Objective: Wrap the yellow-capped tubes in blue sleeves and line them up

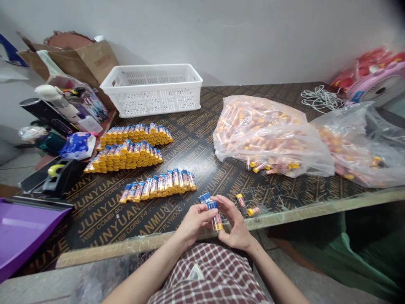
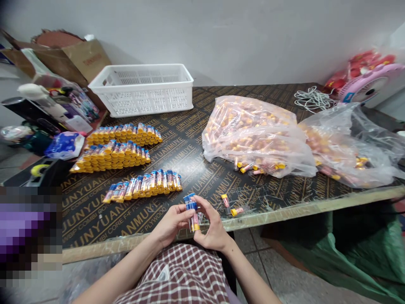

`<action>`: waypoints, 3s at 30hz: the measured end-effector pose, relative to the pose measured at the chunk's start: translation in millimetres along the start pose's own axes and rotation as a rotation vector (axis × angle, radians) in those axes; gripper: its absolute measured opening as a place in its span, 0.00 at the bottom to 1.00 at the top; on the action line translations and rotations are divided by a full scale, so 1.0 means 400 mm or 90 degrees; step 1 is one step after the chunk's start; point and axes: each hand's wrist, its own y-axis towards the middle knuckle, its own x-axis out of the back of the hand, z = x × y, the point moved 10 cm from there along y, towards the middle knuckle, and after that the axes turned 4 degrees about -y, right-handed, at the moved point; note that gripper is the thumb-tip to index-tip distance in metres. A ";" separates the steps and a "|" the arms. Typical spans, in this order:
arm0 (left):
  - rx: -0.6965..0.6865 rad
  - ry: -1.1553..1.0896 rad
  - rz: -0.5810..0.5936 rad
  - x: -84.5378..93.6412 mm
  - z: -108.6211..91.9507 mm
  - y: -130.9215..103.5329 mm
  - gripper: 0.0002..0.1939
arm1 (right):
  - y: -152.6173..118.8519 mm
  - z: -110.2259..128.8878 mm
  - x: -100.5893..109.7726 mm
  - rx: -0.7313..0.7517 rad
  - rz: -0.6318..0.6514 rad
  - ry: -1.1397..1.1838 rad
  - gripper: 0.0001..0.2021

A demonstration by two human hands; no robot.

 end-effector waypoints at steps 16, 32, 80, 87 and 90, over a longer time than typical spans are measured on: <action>0.001 0.004 -0.011 0.003 0.000 -0.004 0.17 | 0.001 0.004 -0.001 0.017 -0.009 0.009 0.43; -0.050 0.034 -0.081 0.059 -0.046 -0.020 0.19 | 0.019 0.002 -0.032 0.011 0.051 0.037 0.42; -0.294 0.628 -0.173 0.101 -0.109 0.045 0.04 | 0.011 -0.181 0.239 -0.211 -0.206 -0.386 0.21; -0.128 0.148 -0.170 0.144 -0.054 0.074 0.18 | -0.012 -0.087 0.203 -0.155 -0.233 -0.107 0.10; -0.098 0.037 -0.177 0.143 -0.049 0.070 0.17 | -0.029 -0.065 0.180 -0.141 -0.231 -0.060 0.10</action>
